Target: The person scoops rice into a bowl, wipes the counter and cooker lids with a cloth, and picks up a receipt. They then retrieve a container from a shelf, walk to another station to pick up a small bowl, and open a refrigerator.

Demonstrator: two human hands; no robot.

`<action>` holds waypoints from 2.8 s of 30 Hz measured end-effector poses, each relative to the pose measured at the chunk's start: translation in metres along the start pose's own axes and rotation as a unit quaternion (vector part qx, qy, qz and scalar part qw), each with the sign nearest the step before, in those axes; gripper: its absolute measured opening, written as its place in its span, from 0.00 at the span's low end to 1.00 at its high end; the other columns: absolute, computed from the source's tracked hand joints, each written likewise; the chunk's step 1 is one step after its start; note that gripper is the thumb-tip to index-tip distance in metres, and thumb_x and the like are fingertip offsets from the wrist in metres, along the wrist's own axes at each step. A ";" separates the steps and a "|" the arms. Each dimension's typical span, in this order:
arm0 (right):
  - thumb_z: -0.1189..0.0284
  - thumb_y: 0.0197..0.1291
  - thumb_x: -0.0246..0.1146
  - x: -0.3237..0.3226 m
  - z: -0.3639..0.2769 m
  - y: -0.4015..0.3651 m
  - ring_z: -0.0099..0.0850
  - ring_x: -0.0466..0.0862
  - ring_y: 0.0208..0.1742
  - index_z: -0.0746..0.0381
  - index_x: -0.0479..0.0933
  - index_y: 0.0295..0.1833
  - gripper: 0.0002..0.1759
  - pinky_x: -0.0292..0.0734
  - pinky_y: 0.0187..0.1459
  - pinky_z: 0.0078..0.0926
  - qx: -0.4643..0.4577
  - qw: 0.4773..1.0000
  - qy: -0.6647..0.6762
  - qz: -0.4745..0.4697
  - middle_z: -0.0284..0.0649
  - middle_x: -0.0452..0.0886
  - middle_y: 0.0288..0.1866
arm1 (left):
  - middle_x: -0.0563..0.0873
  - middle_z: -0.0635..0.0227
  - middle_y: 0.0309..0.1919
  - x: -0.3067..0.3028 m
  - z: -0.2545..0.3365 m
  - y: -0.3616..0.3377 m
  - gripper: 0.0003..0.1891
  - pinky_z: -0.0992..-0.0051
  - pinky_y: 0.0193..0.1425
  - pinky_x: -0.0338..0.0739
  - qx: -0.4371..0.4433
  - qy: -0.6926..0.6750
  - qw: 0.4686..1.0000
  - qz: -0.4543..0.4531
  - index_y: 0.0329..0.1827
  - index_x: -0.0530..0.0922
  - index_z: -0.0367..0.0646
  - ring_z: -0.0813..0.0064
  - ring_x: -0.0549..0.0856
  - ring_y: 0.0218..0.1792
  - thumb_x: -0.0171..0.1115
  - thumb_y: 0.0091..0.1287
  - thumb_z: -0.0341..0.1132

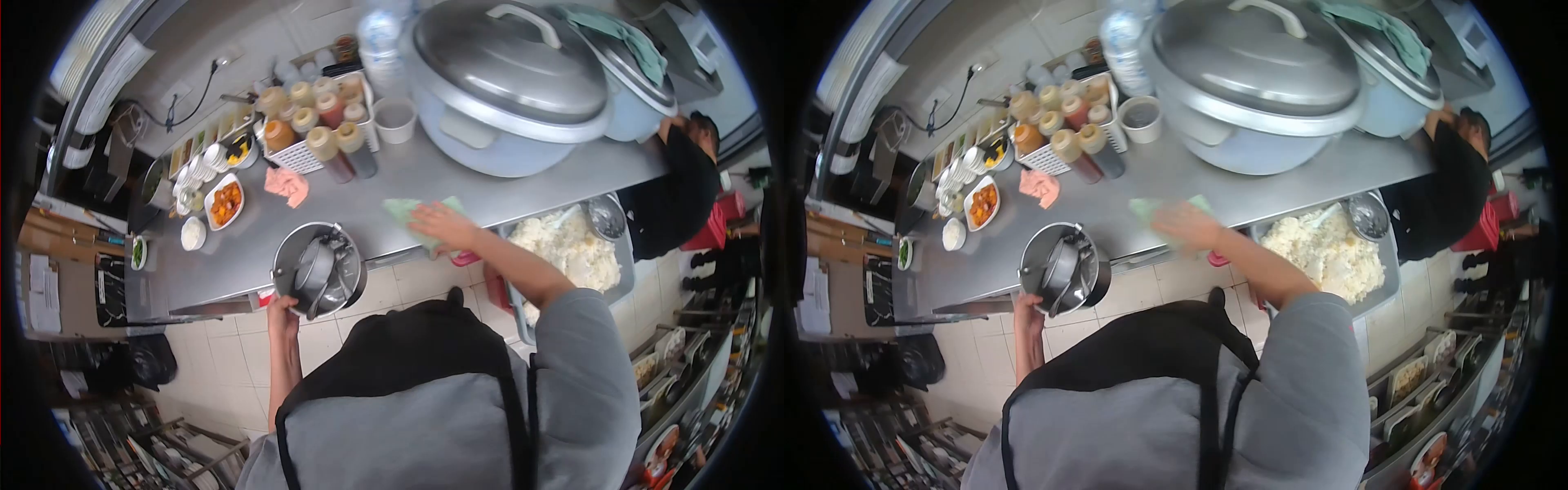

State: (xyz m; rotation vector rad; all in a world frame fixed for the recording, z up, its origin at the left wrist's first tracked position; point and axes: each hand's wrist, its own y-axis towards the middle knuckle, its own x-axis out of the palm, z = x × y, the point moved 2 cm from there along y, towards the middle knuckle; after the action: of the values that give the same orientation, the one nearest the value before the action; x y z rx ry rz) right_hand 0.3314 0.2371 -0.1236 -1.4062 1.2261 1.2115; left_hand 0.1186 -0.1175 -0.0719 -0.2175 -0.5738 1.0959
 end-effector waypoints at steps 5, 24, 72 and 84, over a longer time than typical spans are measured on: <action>0.56 0.34 0.73 -0.003 0.101 -0.145 0.39 0.51 0.73 0.51 0.51 0.70 0.56 0.50 0.69 0.44 0.157 0.987 -0.026 0.016 0.38 0.53 0.72 | 0.77 0.69 0.30 0.097 -0.025 0.041 0.16 0.78 0.40 0.72 -0.052 0.020 0.997 -0.052 0.35 0.71 0.39 0.76 0.77 0.32 0.52 0.41 0.16; 0.64 0.54 0.59 -0.033 0.335 -0.470 0.47 0.81 0.43 0.59 0.76 0.48 0.17 0.76 0.43 0.41 0.740 0.615 -0.060 0.266 0.49 0.81 0.42 | 0.65 0.79 0.17 0.231 -0.086 0.133 0.13 0.83 0.16 0.54 -0.037 0.007 0.999 -0.004 0.24 0.65 0.50 0.86 0.62 0.14 0.56 0.40 0.21; 0.51 0.59 0.53 0.025 -0.131 0.210 0.54 0.50 0.71 0.59 0.61 0.67 0.35 0.41 0.67 0.55 0.212 0.973 0.033 0.087 0.54 0.55 0.70 | 0.77 0.67 0.23 -0.327 -0.073 -0.118 0.06 0.72 0.35 0.78 -0.014 -0.347 0.908 0.235 0.32 0.72 0.41 0.69 0.80 0.28 0.56 0.63 0.34; 0.50 0.59 0.51 0.051 -0.287 0.432 0.50 0.49 0.72 0.65 0.57 0.67 0.38 0.41 0.69 0.49 -0.102 0.986 0.037 0.130 0.52 0.53 0.70 | 0.80 0.69 0.27 -0.324 0.068 0.003 0.08 0.75 0.35 0.77 0.031 -0.192 0.969 0.152 0.34 0.74 0.44 0.75 0.81 0.30 0.52 0.66 0.38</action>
State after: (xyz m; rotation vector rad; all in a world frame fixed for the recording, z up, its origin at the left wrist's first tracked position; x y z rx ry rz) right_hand -0.0628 -0.1036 -0.1448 -1.4826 1.4031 1.5111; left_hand -0.0274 -0.4105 -0.1228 -0.0355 -0.8709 1.4667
